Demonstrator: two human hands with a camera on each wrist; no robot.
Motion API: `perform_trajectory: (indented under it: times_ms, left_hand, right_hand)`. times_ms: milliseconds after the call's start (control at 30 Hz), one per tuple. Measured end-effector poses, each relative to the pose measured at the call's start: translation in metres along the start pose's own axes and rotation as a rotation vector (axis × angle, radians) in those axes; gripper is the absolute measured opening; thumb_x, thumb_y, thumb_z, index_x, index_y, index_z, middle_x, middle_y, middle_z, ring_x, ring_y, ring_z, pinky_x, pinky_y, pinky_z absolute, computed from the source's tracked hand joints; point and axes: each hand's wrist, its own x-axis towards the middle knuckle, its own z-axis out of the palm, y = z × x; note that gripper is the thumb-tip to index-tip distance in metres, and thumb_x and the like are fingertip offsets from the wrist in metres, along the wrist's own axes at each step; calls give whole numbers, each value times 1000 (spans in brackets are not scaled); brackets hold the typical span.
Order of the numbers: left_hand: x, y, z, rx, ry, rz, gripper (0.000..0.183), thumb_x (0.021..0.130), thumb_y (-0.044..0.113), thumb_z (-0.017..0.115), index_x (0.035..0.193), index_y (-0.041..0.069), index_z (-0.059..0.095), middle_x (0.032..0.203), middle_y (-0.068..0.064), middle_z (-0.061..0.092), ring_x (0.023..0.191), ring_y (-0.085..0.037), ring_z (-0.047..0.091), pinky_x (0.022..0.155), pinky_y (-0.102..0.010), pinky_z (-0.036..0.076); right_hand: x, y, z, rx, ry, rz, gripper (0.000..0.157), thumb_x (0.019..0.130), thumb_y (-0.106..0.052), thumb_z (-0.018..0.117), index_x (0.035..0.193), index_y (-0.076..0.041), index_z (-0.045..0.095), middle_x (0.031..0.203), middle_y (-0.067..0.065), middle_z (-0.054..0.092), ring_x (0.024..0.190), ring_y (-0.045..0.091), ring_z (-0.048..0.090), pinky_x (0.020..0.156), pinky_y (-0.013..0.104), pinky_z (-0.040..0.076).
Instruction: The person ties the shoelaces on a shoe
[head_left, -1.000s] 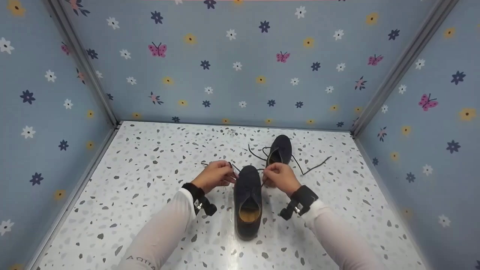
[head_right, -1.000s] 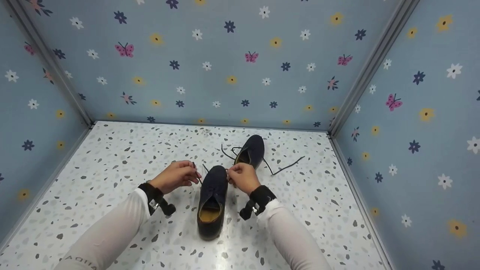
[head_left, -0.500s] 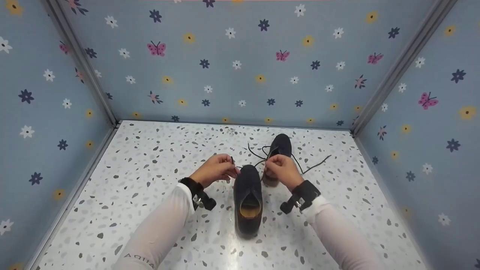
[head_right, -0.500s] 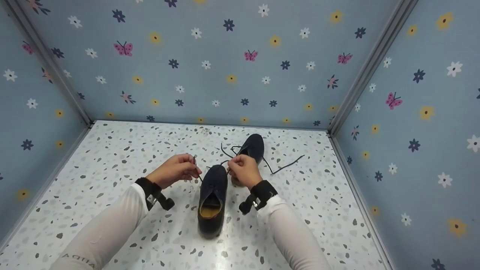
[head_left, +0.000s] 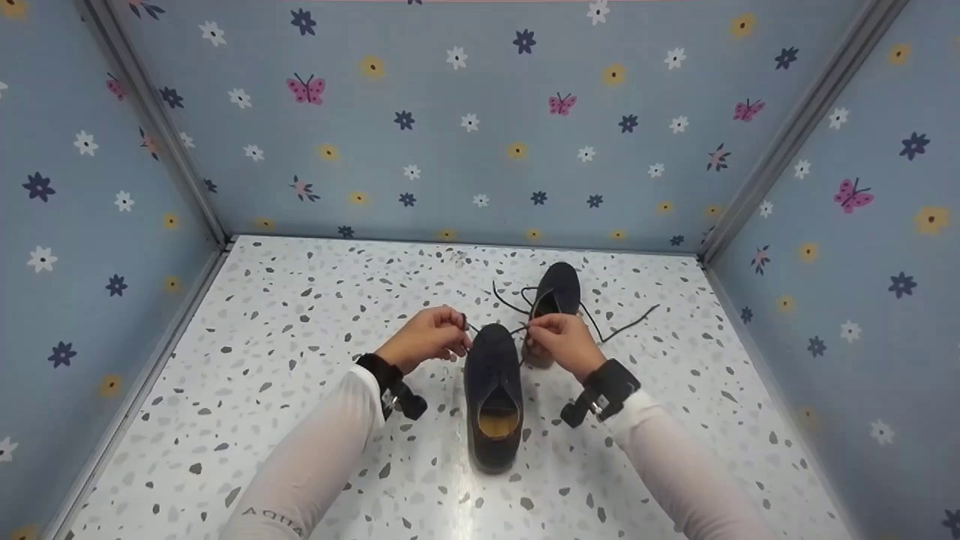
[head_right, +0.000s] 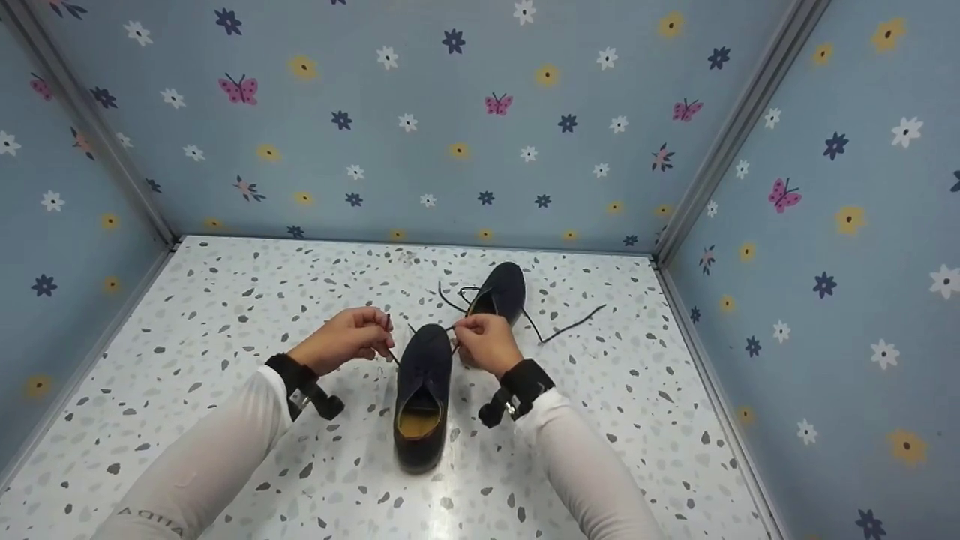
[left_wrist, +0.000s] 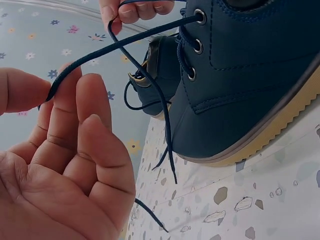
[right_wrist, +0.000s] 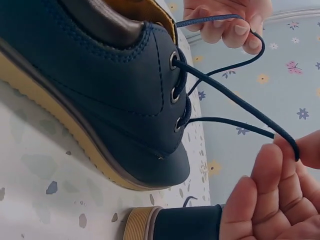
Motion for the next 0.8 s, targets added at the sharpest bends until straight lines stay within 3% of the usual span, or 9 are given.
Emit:
perform_trajectory:
  times_ms: [233, 333, 467, 633, 800]
  left_hand:
    - [-1, 0, 1, 46, 18, 26, 23, 99, 13, 59, 116, -3, 61, 85, 2, 71, 73, -10, 68, 65, -24, 53]
    - [-1, 1, 2, 111, 41, 57, 21, 102, 16, 62, 113, -1, 65, 83, 2, 71, 70, -9, 68, 64, -26, 53]
    - [-2, 3, 4, 171, 80, 97, 16, 102, 17, 64, 106, 2, 67, 84, -1, 75, 70, -9, 69, 63, -26, 53]
    - [-1, 7, 6, 179, 114, 135, 20, 102, 18, 65, 107, -1, 69, 90, -8, 79, 72, -10, 70, 63, -25, 53]
    - [-2, 12, 10, 199, 125, 188, 17, 102, 15, 65, 108, 0, 71, 93, -12, 78, 74, -12, 70, 67, -27, 56]
  right_hand:
    - [-1, 1, -1, -27, -3, 8, 17, 99, -8, 67, 106, 5, 74, 82, 3, 75, 67, 9, 67, 66, 22, 56]
    - [-2, 0, -2, -17, 17, 14, 14, 98, -11, 68, 100, 2, 73, 81, 1, 74, 68, 9, 68, 67, 23, 57]
    - [-2, -3, -5, 86, 20, 40, 10, 97, -11, 68, 93, -2, 71, 80, 0, 73, 69, 11, 68, 67, 25, 58]
    - [-3, -9, -8, 260, -39, 82, 10, 99, -9, 64, 92, -3, 68, 81, 2, 71, 70, 11, 65, 68, 25, 57]
    - [-3, -14, -10, 328, -72, 88, 16, 102, -11, 60, 88, -4, 67, 80, 3, 70, 68, 12, 63, 67, 26, 56]
